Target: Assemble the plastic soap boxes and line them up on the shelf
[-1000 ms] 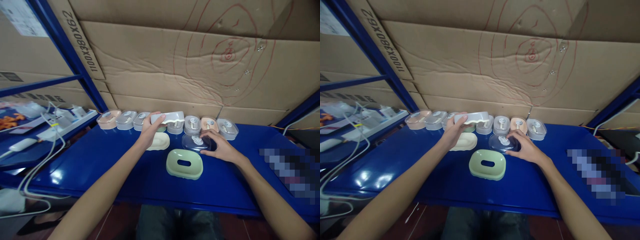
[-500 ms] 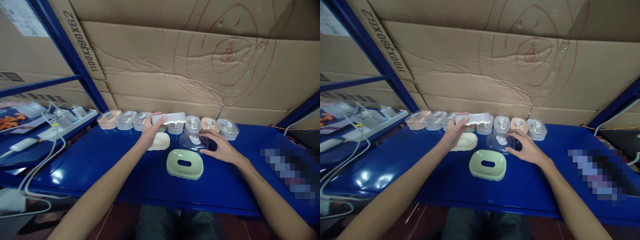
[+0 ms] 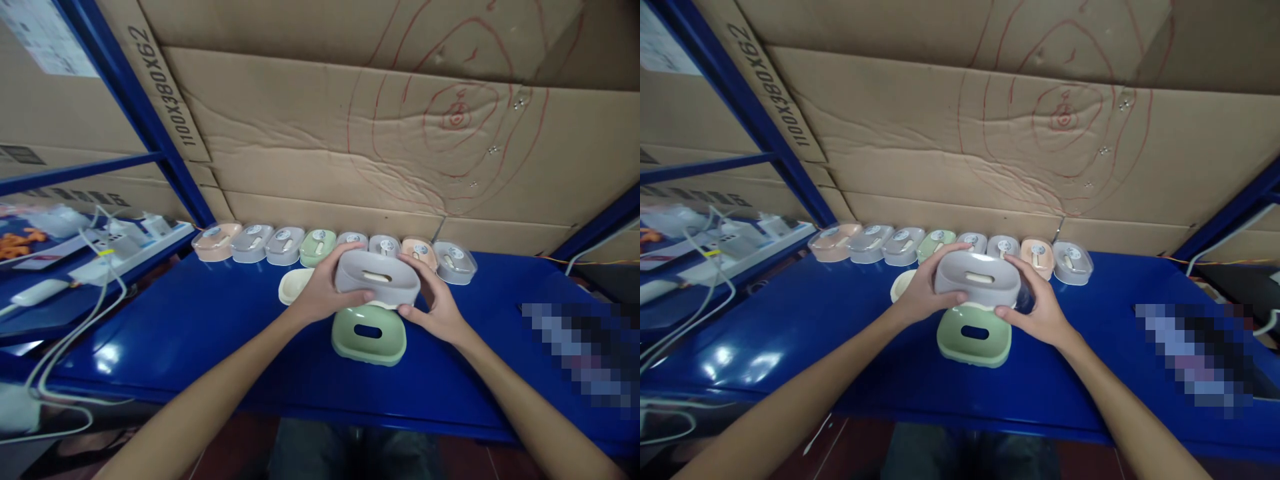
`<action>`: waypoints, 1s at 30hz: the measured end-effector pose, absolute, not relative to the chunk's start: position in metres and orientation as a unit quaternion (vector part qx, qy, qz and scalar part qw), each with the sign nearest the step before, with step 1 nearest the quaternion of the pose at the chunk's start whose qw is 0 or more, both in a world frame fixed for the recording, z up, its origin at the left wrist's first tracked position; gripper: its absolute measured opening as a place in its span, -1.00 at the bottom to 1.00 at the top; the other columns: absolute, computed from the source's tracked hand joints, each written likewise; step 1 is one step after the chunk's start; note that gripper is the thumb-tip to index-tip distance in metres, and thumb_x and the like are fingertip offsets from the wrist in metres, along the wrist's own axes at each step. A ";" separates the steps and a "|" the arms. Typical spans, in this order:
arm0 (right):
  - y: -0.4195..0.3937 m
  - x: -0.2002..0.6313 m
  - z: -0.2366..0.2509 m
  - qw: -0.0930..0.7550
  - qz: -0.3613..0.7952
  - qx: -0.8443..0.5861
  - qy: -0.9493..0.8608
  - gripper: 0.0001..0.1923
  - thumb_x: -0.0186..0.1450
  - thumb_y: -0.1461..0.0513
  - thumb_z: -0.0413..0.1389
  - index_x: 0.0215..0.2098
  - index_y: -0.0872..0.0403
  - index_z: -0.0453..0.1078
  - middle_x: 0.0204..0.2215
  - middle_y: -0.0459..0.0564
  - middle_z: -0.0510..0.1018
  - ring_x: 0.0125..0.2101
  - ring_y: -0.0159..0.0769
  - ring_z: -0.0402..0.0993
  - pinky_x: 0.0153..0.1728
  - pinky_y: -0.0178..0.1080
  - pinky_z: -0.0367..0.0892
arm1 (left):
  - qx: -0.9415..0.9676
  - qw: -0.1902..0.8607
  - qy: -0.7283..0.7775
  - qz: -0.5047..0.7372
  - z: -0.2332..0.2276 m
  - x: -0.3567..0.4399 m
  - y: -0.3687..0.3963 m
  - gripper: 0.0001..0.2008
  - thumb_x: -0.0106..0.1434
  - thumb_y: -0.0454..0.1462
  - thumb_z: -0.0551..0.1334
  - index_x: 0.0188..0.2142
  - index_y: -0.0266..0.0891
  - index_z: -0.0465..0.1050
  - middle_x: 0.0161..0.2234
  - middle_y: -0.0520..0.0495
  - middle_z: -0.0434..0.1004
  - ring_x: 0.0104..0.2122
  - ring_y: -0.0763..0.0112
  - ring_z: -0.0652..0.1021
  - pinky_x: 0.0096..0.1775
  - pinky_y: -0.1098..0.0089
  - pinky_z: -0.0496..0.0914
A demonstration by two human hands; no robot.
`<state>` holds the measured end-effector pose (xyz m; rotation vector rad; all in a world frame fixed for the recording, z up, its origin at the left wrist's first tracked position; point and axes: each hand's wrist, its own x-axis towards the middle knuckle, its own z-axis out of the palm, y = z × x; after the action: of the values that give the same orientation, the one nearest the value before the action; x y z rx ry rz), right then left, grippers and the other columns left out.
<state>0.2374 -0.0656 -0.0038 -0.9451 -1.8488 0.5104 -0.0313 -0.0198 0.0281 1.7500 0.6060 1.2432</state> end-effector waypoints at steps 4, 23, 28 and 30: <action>-0.070 0.236 0.001 0.483 0.253 -0.369 -0.752 -0.11 0.29 -0.15 0.44 0.47 -0.15 0.31 0.39 0.13 0.48 0.37 0.18 0.44 0.40 0.23 0.39 | 0.718 0.453 0.227 0.478 0.026 -0.029 -0.024 -0.16 0.01 -0.07 0.67 0.26 -0.06 0.51 0.16 -0.19 0.60 0.10 -0.07 0.61 0.12 0.04 0.53; -0.068 0.230 -0.006 0.543 0.288 -0.380 -0.692 -0.17 0.23 -0.10 0.50 0.38 -0.08 0.45 0.31 0.15 0.58 0.28 0.18 0.54 0.29 0.20 0.48 | 0.754 0.455 0.212 0.424 0.028 -0.037 -0.017 0.17 0.06 -0.06 0.67 0.54 0.01 0.13 0.45 -0.29 0.33 0.36 -0.20 0.46 0.38 -0.17 0.36; -0.065 0.232 -0.007 0.563 0.297 -0.381 -0.670 -0.26 0.24 -0.13 0.48 0.30 -0.11 0.53 0.27 0.11 0.62 0.23 0.17 0.59 0.23 0.16 0.54 | 0.778 0.420 0.215 0.416 0.027 -0.038 -0.015 0.17 0.08 0.00 0.66 0.55 -0.01 0.12 0.52 -0.30 0.20 0.45 -0.25 0.34 0.42 -0.18 0.30; -0.061 0.236 -0.008 0.587 0.276 -0.392 -0.653 -0.32 0.27 -0.16 0.44 0.26 -0.11 0.56 0.25 0.11 0.64 0.24 0.17 0.58 0.24 0.17 0.52 | 0.778 0.424 0.222 0.408 0.027 -0.039 -0.013 0.17 0.10 0.01 0.64 0.55 -0.02 0.10 0.47 -0.32 0.30 0.37 -0.21 0.45 0.34 -0.15 0.42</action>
<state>0.2356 -0.0613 -0.0075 -0.9130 -1.5213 0.6436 -0.0395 -0.0128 0.0272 1.9462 0.5546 1.0214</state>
